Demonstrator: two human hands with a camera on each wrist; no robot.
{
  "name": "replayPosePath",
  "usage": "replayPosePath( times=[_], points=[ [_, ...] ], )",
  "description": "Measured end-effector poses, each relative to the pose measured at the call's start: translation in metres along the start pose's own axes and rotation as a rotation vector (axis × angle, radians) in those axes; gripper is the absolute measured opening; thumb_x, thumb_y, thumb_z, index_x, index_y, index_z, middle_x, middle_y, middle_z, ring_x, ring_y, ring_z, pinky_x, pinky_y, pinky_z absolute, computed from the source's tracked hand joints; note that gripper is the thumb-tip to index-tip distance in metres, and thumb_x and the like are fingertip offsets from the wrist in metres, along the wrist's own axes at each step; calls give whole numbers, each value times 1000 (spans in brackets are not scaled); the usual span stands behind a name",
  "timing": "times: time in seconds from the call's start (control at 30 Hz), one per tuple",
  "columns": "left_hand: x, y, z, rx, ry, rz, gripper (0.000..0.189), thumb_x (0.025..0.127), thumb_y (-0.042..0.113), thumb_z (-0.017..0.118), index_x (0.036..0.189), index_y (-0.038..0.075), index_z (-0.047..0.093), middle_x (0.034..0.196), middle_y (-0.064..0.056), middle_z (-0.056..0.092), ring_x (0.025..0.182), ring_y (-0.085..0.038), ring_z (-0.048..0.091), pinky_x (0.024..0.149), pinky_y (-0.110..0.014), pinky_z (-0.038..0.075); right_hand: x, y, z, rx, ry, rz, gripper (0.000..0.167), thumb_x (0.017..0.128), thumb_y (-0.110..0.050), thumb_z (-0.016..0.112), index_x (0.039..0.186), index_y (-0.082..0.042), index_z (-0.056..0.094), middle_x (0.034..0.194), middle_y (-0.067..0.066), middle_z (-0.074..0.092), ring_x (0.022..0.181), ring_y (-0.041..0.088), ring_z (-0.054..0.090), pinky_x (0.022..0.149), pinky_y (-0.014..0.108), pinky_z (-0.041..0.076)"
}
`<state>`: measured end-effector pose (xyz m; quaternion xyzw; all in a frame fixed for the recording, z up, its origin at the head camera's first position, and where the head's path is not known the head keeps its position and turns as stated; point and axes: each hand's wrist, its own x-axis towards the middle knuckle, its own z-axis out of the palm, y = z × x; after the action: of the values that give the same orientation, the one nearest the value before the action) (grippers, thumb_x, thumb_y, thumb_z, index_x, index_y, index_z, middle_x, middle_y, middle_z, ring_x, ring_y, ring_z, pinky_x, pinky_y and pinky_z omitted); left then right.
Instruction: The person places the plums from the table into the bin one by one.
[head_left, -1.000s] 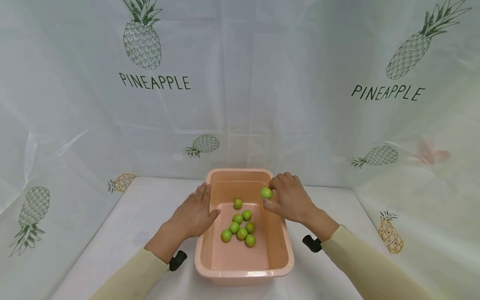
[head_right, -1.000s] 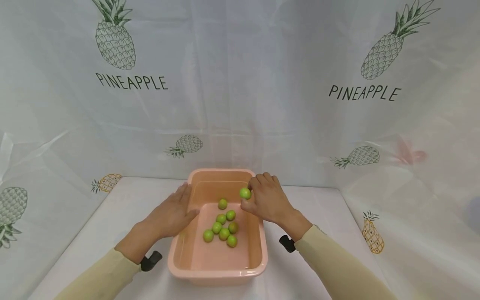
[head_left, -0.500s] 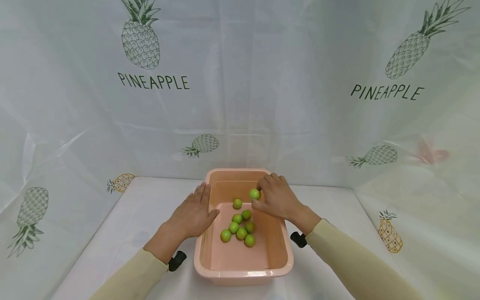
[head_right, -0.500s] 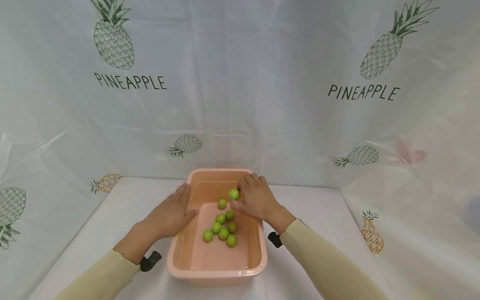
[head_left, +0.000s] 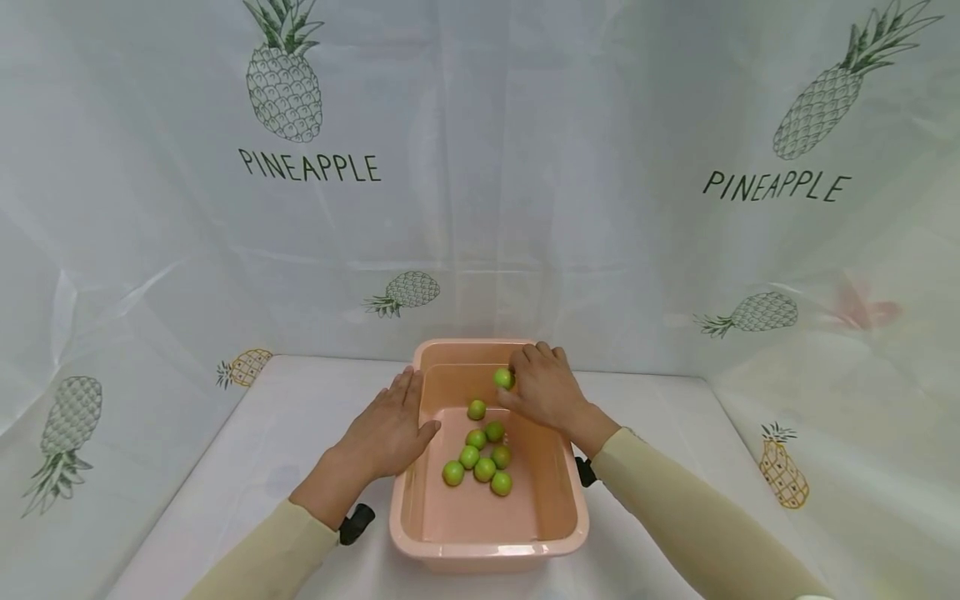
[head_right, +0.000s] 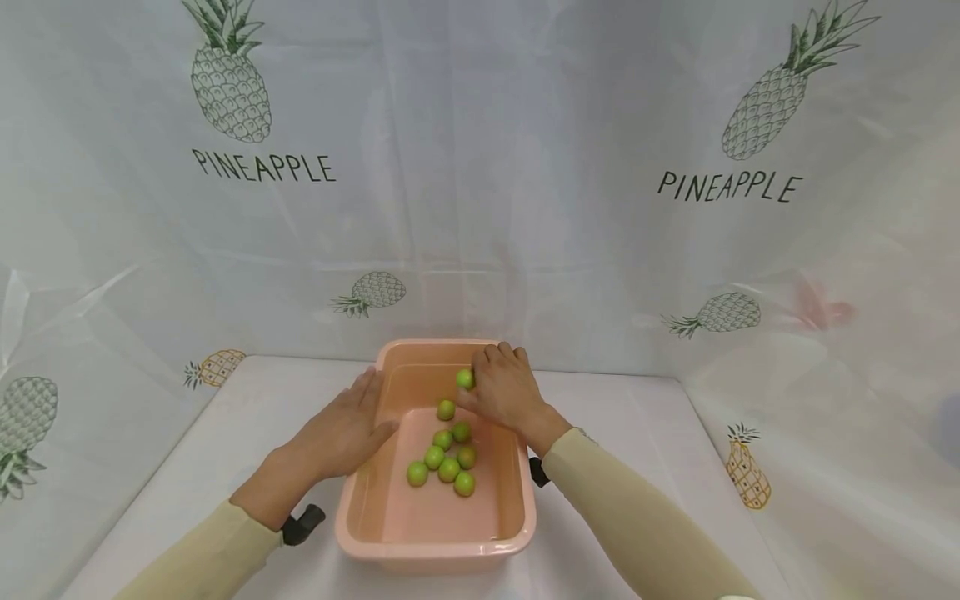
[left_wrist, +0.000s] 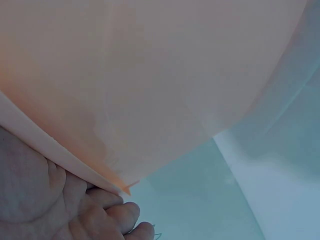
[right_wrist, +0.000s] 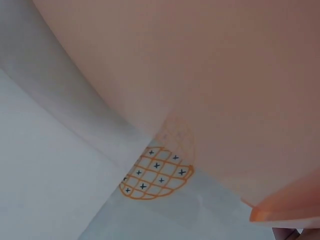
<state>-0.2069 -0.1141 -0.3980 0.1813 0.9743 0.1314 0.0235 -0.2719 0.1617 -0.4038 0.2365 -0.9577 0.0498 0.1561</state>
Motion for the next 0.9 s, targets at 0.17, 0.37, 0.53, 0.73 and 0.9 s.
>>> replayPosePath(
  times=[0.17,0.37,0.53,0.73,0.9],
  points=[
    [-1,0,-1,3,5,4,84,109,43,51,163,-13,18,171,-32,18,161,-44,21,129,-57,26,1,-1,1,-24,15,9,33,97,-43,66,96,-11,60,88,2,56,84,24,47,85,45,42],
    [-1,0,0,5,7,7,84,109,43,51,163,-13,18,171,-32,18,161,-44,21,128,-58,27,1,-1,4,-59,46,21,33,99,-37,65,102,-5,62,90,6,57,85,27,48,79,44,40],
    [-1,-1,0,1,8,6,84,109,43,51,163,-13,18,171,-32,18,161,-44,21,128,-58,27,0,-2,5,-68,68,17,33,100,-38,67,105,-6,65,93,7,61,87,28,52,80,46,43],
    [-1,-2,-1,8,7,10,84,109,44,50,163,-13,18,171,-32,18,161,-44,21,128,-58,27,-6,-3,2,24,74,106,33,100,-36,64,112,-5,68,103,11,65,96,31,54,87,50,44],
    [-1,-2,-1,14,4,13,83,111,47,46,163,-12,19,172,-31,17,161,-43,20,129,-58,26,-25,-4,-6,145,52,235,41,100,-38,64,121,-4,68,124,16,65,116,38,54,98,58,43]
  ],
)
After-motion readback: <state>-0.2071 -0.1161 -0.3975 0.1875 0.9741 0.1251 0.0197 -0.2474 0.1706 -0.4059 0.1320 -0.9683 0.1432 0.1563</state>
